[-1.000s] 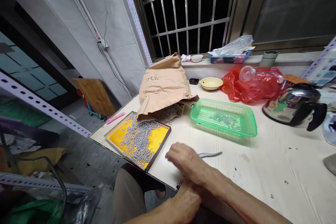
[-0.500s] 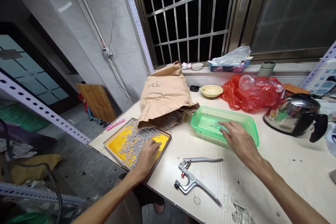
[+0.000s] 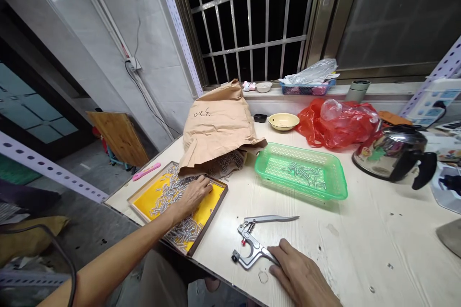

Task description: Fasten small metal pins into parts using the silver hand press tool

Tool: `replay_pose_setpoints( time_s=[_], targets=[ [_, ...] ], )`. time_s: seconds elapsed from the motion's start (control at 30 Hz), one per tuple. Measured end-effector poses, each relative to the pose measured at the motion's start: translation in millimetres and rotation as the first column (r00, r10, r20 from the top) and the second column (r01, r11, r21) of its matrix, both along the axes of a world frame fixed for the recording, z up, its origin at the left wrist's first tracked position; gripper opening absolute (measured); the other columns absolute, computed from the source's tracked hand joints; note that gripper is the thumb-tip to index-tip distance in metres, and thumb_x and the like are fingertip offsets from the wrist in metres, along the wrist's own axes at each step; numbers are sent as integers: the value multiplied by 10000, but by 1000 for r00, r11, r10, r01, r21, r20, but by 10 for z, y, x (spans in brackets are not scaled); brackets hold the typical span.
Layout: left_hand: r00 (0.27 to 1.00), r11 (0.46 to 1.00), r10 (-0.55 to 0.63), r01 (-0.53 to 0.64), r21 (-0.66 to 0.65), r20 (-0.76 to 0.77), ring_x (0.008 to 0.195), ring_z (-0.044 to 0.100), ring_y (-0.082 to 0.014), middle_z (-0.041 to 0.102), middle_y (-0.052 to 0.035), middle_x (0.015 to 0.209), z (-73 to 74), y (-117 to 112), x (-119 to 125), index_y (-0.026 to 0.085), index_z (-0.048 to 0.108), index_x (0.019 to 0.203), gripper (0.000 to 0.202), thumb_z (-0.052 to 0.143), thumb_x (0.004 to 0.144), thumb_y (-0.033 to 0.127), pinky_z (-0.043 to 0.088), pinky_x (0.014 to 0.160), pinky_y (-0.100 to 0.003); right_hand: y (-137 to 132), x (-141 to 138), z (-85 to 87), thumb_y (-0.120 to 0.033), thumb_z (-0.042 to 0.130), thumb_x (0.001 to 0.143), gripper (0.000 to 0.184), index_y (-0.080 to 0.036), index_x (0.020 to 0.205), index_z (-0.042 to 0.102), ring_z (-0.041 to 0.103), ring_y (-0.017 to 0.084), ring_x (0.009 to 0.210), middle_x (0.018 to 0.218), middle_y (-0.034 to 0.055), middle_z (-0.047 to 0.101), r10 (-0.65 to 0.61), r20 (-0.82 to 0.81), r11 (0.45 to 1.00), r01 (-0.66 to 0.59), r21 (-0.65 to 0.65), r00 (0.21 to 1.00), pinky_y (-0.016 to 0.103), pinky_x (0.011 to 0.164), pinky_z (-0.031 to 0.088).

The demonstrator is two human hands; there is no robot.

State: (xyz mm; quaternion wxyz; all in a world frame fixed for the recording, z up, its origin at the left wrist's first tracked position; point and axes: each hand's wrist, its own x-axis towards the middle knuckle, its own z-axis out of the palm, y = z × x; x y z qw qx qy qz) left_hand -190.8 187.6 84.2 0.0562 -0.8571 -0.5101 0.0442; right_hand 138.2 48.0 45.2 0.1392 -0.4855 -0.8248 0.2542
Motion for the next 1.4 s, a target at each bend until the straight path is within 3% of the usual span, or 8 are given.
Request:
replay_pose_setpoints(
  time_s=[0.13,0.23,0.33,0.47,0.63,0.87,1.13,1.4],
  targets=[
    [999,1000,-7,8,-20,37,932,481,-233,580,-122,943,88,8,44,140,609,806,223,445,794,-12,395,746,-322,72,-71,-28,-231,383,917,146,-249,869,520,603,158,696,850,8,568,-14,106,997,5,76,994,271,604,441],
    [942,993,119,-119,-19,313,903,514,-206,612,-86,896,196,-149,213,162,622,803,176,461,849,107,404,778,-307,109,-96,14,-209,388,920,138,-227,822,483,583,152,671,815,-1,565,1,173,984,-31,173,985,265,568,383],
    [703,940,335,-206,-272,627,732,553,-151,634,-28,769,247,-472,496,177,646,810,167,508,840,266,428,691,-255,110,-82,86,-187,398,922,136,-214,821,486,570,161,701,812,4,568,-11,249,964,-56,259,968,269,558,329],
    [365,696,690,-93,-712,626,483,478,-96,555,26,580,180,-956,827,143,641,791,287,597,729,420,386,458,-203,63,-67,166,-143,382,929,156,-203,838,494,533,151,701,820,12,568,-22,274,938,-76,338,961,277,560,286],
    [180,575,811,-62,-816,557,443,454,-71,535,40,538,-2,-1204,965,130,627,759,394,672,627,498,383,417,-182,14,-91,238,-97,404,909,154,-197,852,506,505,153,696,840,25,574,-41,322,930,-82,358,946,293,552,267],
    [254,548,818,-68,-834,517,400,488,-67,548,38,483,-128,-1171,977,120,615,779,351,681,673,449,405,415,-170,24,-104,264,-99,401,909,155,-203,888,514,497,165,728,866,26,578,-20,365,924,-122,362,931,297,565,274],
    [427,446,823,-78,-892,374,426,553,-90,578,18,457,-13,-1127,998,126,606,684,304,699,655,414,451,447,-178,94,-89,280,-134,404,917,134,-203,916,519,503,170,761,904,34,581,45,379,944,-163,286,924,291,580,299],
    [437,255,882,-123,-959,178,349,504,-79,581,13,425,-6,-1131,993,130,591,695,295,706,659,400,423,409,-179,131,-60,344,-271,416,941,163,-201,950,563,510,177,846,956,50,568,83,319,983,-130,128,944,286,684,360]
  ],
)
